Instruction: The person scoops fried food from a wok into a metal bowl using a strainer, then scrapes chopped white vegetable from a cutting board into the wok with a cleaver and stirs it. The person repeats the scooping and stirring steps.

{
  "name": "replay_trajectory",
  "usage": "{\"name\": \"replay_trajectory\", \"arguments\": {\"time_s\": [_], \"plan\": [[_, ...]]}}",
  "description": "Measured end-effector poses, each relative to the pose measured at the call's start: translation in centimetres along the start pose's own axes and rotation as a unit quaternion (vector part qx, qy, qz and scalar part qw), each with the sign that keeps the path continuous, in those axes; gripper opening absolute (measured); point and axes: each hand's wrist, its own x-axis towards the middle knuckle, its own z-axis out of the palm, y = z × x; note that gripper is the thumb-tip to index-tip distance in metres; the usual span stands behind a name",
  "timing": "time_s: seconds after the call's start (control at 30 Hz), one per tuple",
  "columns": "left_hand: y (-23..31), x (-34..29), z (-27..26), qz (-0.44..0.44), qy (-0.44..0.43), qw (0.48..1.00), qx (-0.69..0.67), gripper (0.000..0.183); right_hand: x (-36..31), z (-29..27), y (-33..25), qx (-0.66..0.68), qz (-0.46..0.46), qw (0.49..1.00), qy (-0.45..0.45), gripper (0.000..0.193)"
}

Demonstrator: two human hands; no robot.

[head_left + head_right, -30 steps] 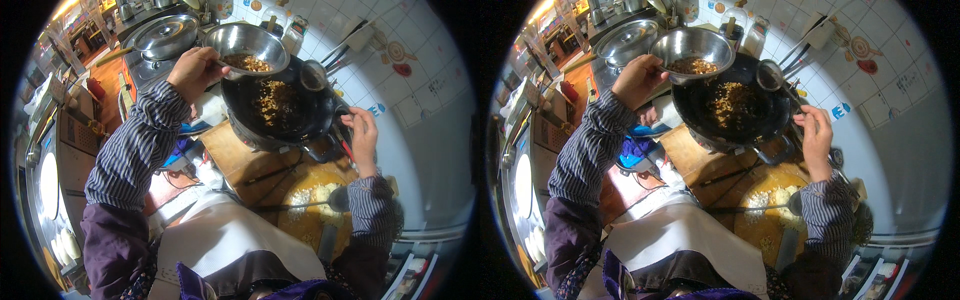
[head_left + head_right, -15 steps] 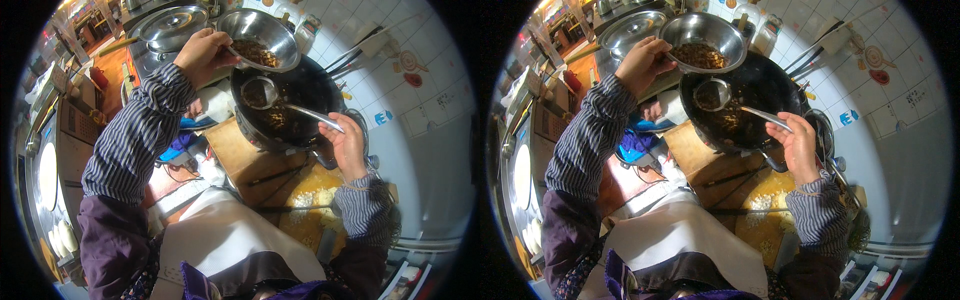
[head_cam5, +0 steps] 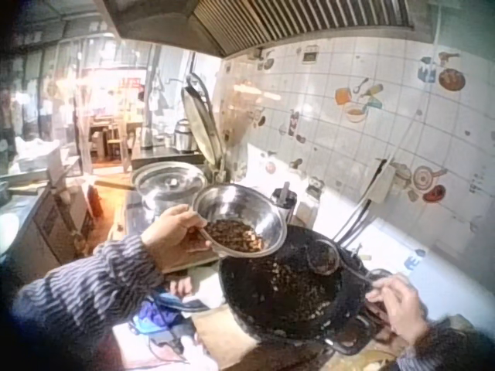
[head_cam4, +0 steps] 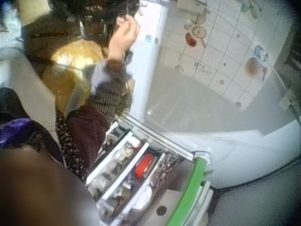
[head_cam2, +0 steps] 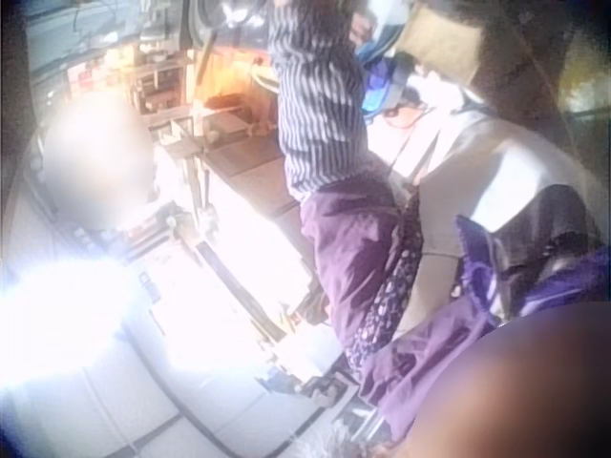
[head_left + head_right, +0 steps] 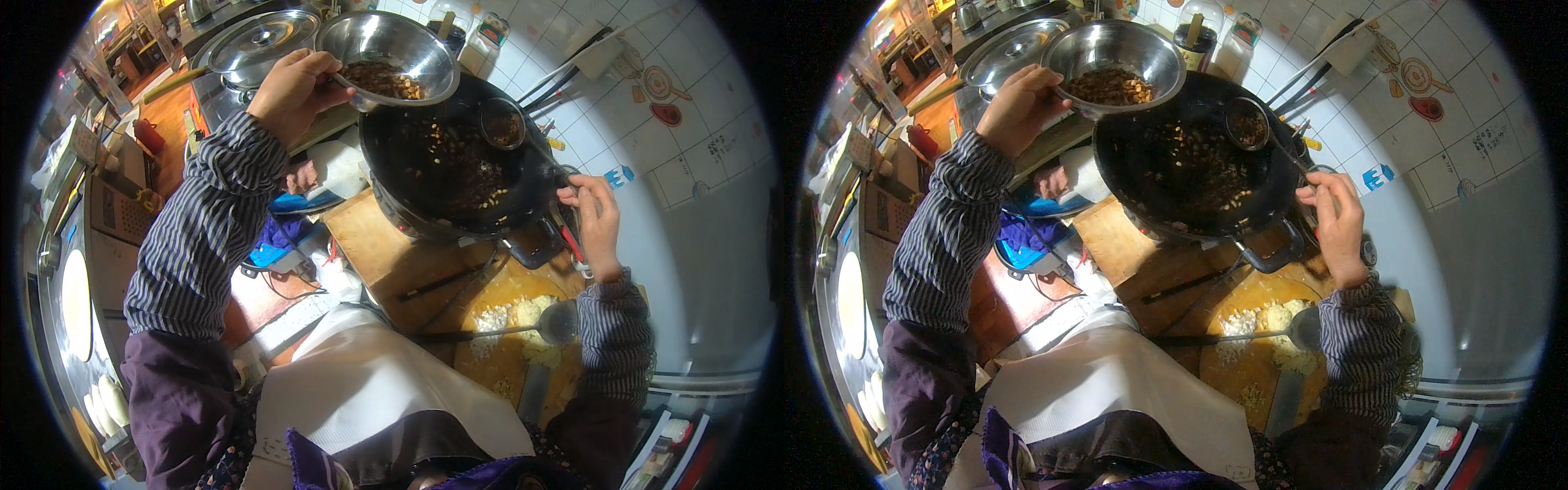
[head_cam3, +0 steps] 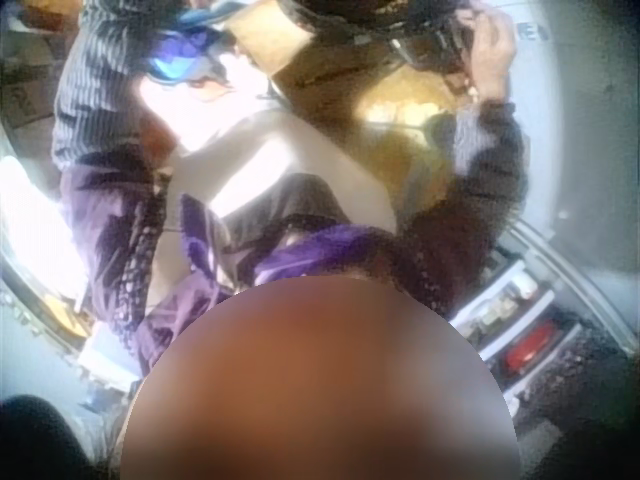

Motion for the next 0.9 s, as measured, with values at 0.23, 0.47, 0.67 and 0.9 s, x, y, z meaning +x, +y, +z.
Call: {"name": "replay_trajectory", "arguments": {"time_s": [0.23, 0.47, 0.67, 0.9], "plan": [[-0.1, -0.2, 0.1, -0.006, 0.008, 1.000, -0.001, 0.010, -1.8, 2.6, -1.2, 0.173, 0.157, 0.972, 0.003, 0.022], [0.1, -0.3, -0.4, -0.008, -0.003, 1.000, -0.010, 0.010, -2.1, 3.8, -2.2, 0.344, 0.266, 0.900, 0.032, 0.024], [0.1, 0.3, -1.2, -0.001, 0.006, 1.000, 0.006, 0.012, -2.3, 2.5, -2.1, 0.408, 0.277, 0.867, 0.063, 0.024], [0.1, 0.1, -0.4, 0.025, 0.012, 0.997, 0.073, 0.012, -2.4, 0.6, -2.2, 0.335, 0.239, 0.907, 0.086, 0.026]]}}
